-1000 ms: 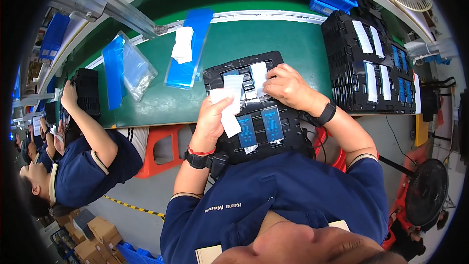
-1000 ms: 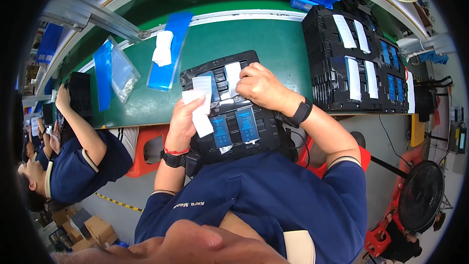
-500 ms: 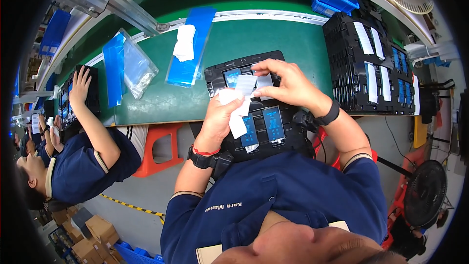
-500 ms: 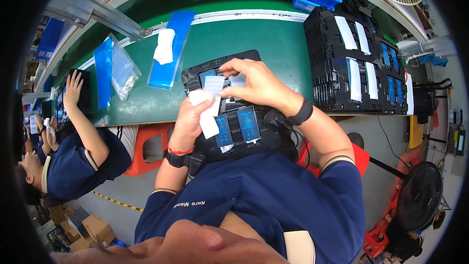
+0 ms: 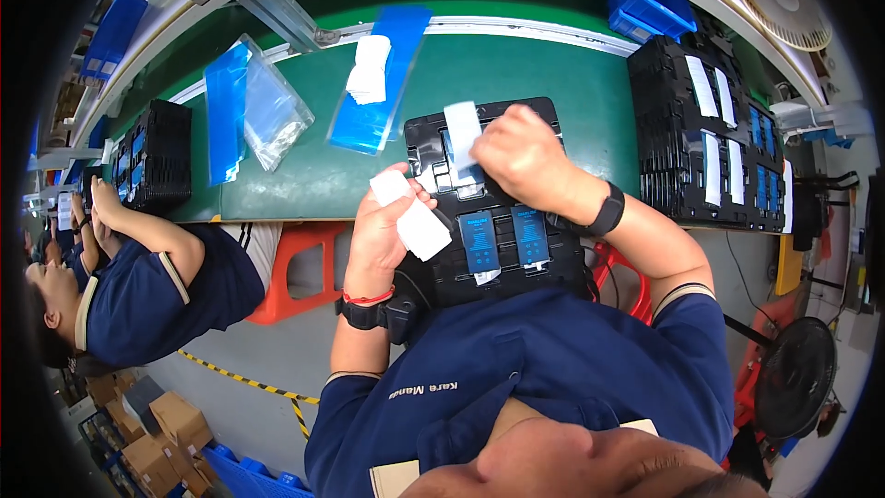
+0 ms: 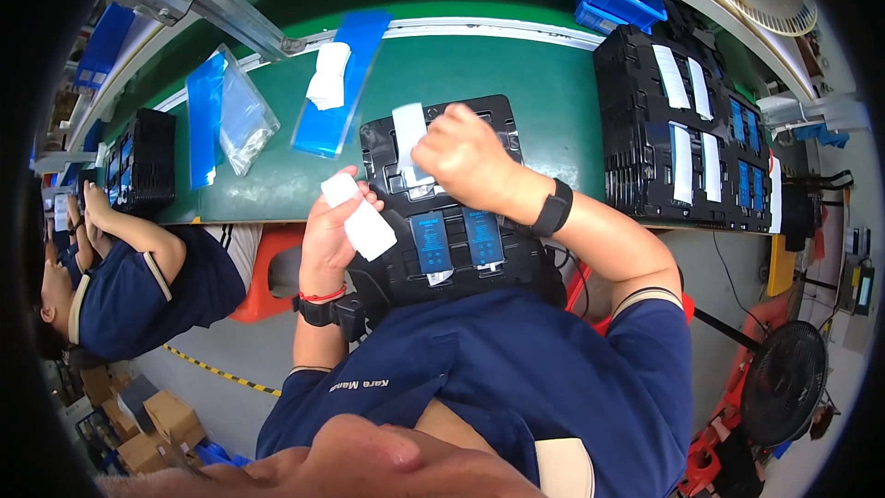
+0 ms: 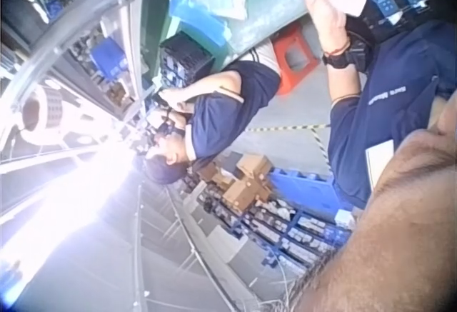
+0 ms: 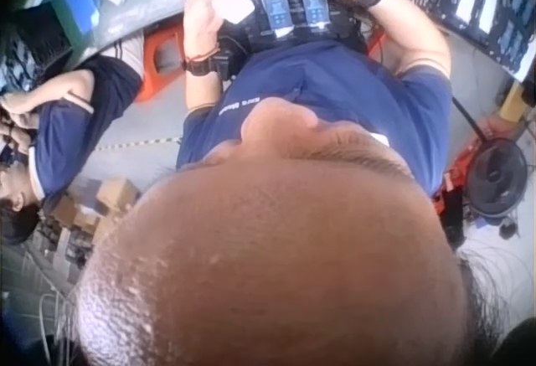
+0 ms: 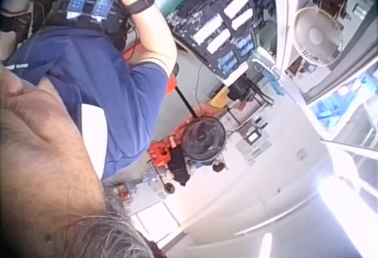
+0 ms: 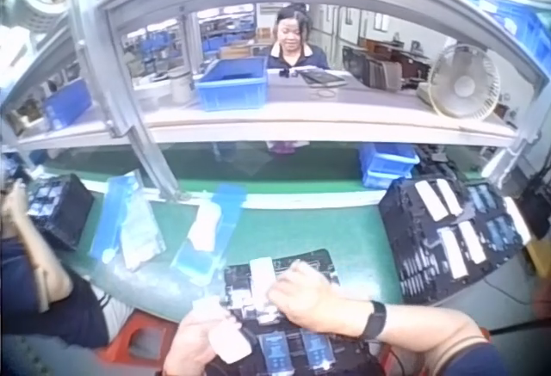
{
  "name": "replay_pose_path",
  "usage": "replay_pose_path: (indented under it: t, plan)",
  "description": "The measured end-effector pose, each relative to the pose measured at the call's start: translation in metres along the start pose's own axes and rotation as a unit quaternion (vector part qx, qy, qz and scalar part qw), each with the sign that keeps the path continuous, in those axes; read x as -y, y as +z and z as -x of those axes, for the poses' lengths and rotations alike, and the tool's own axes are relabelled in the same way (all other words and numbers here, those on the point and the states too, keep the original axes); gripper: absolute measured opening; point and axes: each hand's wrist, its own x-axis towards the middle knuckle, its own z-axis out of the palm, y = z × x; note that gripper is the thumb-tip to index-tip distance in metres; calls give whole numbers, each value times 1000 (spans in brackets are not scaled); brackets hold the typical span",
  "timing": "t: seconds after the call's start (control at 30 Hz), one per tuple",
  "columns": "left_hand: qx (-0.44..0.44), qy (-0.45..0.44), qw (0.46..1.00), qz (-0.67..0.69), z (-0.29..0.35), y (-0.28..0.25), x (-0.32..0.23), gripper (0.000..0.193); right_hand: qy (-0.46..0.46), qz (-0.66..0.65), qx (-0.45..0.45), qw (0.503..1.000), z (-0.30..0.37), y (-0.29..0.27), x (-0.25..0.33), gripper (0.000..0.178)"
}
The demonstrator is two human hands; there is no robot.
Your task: Applying protective white stickers and labels to electronic screen components in a plastic tray.
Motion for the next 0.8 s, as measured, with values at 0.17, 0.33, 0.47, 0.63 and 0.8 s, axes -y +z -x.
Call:
replay_pose_path:
  t: [0.17,0.33,0.47,0.63,0.8]
  plan:
    - [3,-8,1000,-20,-1,1,7,36,-29,-5,138,990,16,15,9,7]
    - [-9,-15,999,-37,2,5,7,35,-23,-1,168,986,15,20,11,7]
    - [-17,-32,998,-45,3,9,8,32,-14,-3,182,983,16,22,10,7]
    - [-16,-36,998,-56,2,17,12,32,4,-36,139,990,13,20,10,5]
    - [32,-43,994,-92,3,25,22,33,121,-152,126,973,8,-14,14,9]
